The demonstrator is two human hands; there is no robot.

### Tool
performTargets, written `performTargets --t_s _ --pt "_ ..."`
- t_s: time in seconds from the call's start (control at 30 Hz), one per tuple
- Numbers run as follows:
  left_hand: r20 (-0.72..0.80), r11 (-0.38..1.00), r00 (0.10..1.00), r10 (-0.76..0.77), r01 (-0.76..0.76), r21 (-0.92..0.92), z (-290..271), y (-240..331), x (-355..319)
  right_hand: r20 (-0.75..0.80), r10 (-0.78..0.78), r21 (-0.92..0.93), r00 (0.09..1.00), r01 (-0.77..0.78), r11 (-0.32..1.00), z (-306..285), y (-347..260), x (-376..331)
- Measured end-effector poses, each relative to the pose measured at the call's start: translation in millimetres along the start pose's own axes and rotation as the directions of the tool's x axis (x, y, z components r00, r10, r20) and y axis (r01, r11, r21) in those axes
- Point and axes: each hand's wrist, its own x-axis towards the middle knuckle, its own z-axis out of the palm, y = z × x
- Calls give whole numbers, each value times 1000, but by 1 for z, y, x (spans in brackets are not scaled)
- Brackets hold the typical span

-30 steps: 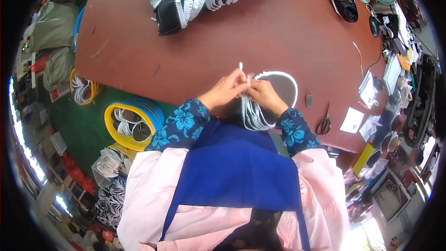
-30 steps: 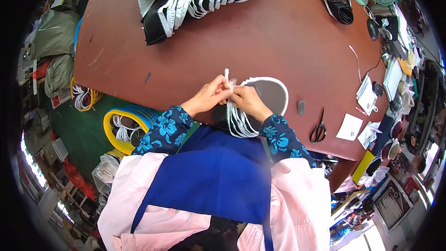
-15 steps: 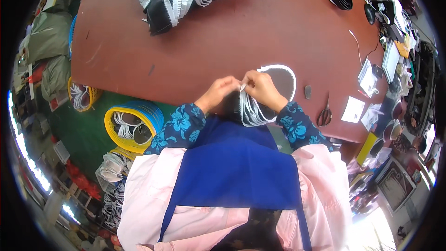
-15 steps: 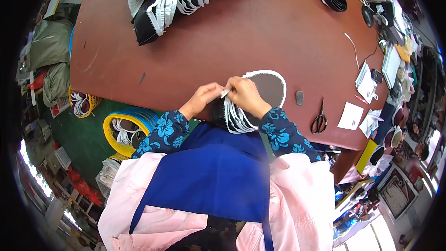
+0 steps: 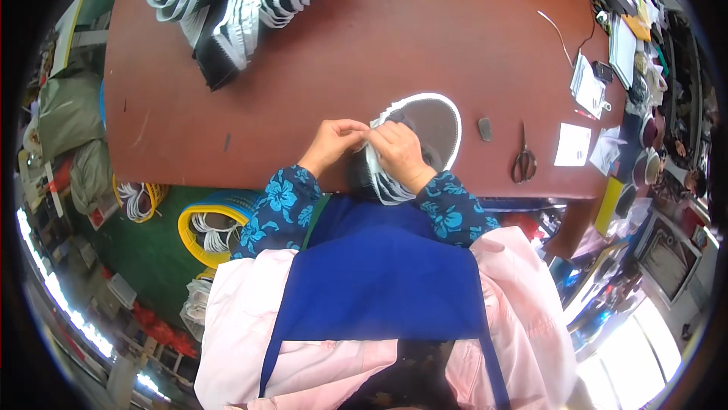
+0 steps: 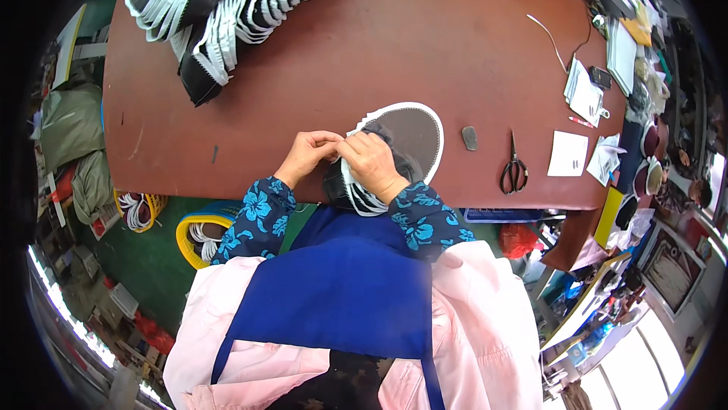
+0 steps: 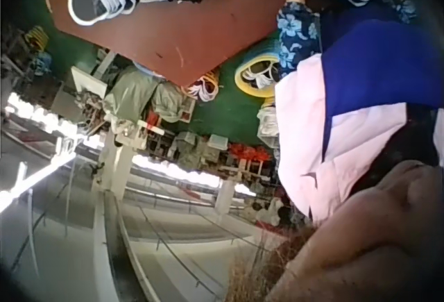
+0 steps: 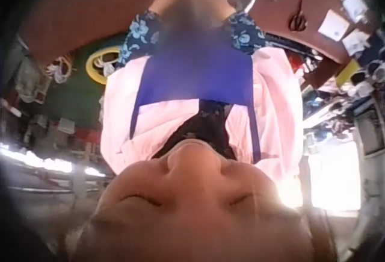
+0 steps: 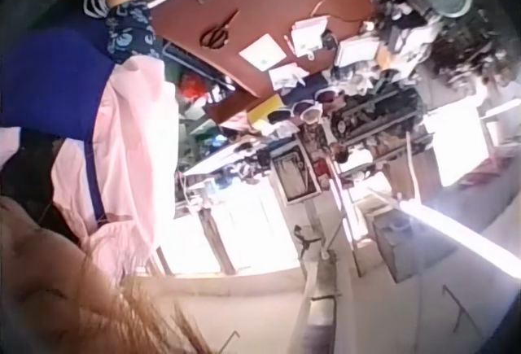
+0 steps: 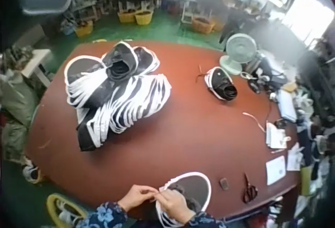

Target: Trimming and assembling various shoe components at a factory workbench.

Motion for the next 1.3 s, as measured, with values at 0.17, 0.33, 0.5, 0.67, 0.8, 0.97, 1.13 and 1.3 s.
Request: performTargets --t_s 0.17,0.33,0.5,0.67,0.8,0.97,1.13,1.3 --pt "-145 976 986 86 -54 211 -5 -24 11 -17 38 41 999 -38 998 -3 -16 -32" --pt "-231 987 970 -77 108 123 -16 -40 2 123 -3 242 992 -27 970 -35 -11 -78" --pt "-430 944 865 -259 322 79 39 -7 -30 122 79 416 989 -123 901 -90 27 -121" --pt "-536 865 844 34 244 439 98 -23 -16 50 453 381 890 -436 815 -153 112 -189" --pt "-503 806 796 336 34 591 112 -17 -20 -183 658 373 731 -567 734 -216 209 -242" --pt "-291 659 887 358 -20 752 183 26 28 -470 842 413 264 -778 474 -310 354 -339" --pt "-222 125 827 517 184 975 247 15 65 -252 934 496 253 -795 349 -348 423 -303" --pt "-136 27 803 580 149 989 274 4 54 -288 949 292 130 -932 216 -315 472 -257"
